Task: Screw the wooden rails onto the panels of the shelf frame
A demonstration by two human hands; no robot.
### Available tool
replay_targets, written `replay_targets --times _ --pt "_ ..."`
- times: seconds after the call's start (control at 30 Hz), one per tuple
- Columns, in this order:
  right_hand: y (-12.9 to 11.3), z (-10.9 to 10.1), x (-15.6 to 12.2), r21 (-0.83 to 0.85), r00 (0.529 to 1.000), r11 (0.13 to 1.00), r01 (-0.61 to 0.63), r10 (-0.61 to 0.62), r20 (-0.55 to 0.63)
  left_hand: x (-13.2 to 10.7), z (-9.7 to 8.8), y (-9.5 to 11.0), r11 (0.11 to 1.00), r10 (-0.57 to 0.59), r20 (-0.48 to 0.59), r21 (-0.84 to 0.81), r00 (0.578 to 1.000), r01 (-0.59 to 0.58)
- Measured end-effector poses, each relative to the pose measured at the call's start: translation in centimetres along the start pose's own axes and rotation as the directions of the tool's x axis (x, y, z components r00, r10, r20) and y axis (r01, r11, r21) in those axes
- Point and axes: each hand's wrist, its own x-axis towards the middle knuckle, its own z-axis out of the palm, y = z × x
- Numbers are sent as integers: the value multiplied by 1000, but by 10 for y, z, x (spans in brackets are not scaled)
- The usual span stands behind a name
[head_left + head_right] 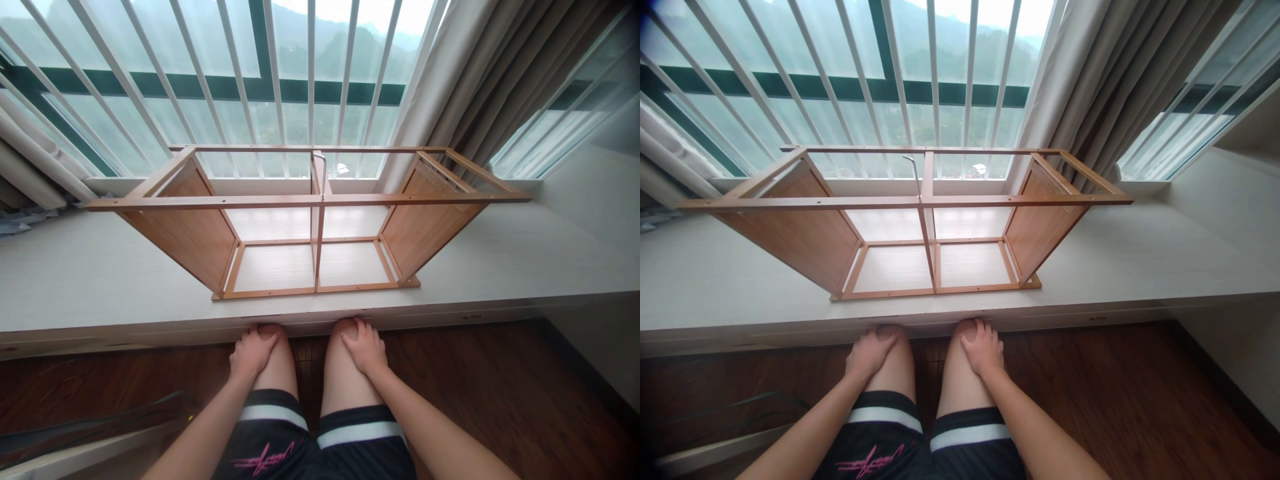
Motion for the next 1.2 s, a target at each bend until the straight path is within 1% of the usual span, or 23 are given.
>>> replay_targets --times 0.23,0.43,0.63,0.73,0.83,0.9,1.0,1.1,1.2 --pt "7 -1 -12 24 999 1000 11 -11 -38 -13 -5 -10 1000 12 -12 -15 1000 -12" --pt "15 -2 -25 41 997 999 31 -28 -66 -25 -3 -19 999 20 -56 -26 998 -22" --pt "17 -2 -36 53 997 998 41 -37 -74 -37 -1 -21 998 36 -74 -43 997 -40" --pt "20 -1 -40 64 996 997 52 -47 -80 -44 -2 -21 997 3 -74 -81 997 -9" --pt "26 0 -43 91 995 994 64 -56 -85 -50 -4 -25 990 -62 -72 -131 995 52" --pt "32 0 -42 115 996 993 38 -29 -83 -52 -6 -29 982 -113 -48 -159 992 104" --pt "41 -1 -38 142 995 988 -57 68 -69 -49 -10 -38 969 -167 -11 -189 986 161" --pt "49 -1 -33 151 991 981 -122 130 -44 -42 -12 -47 963 -180 3 -203 984 177" --pt "54 -1 -27 151 990 979 -134 140 -28 -36 -12 -52 969 -170 -4 -182 985 167"
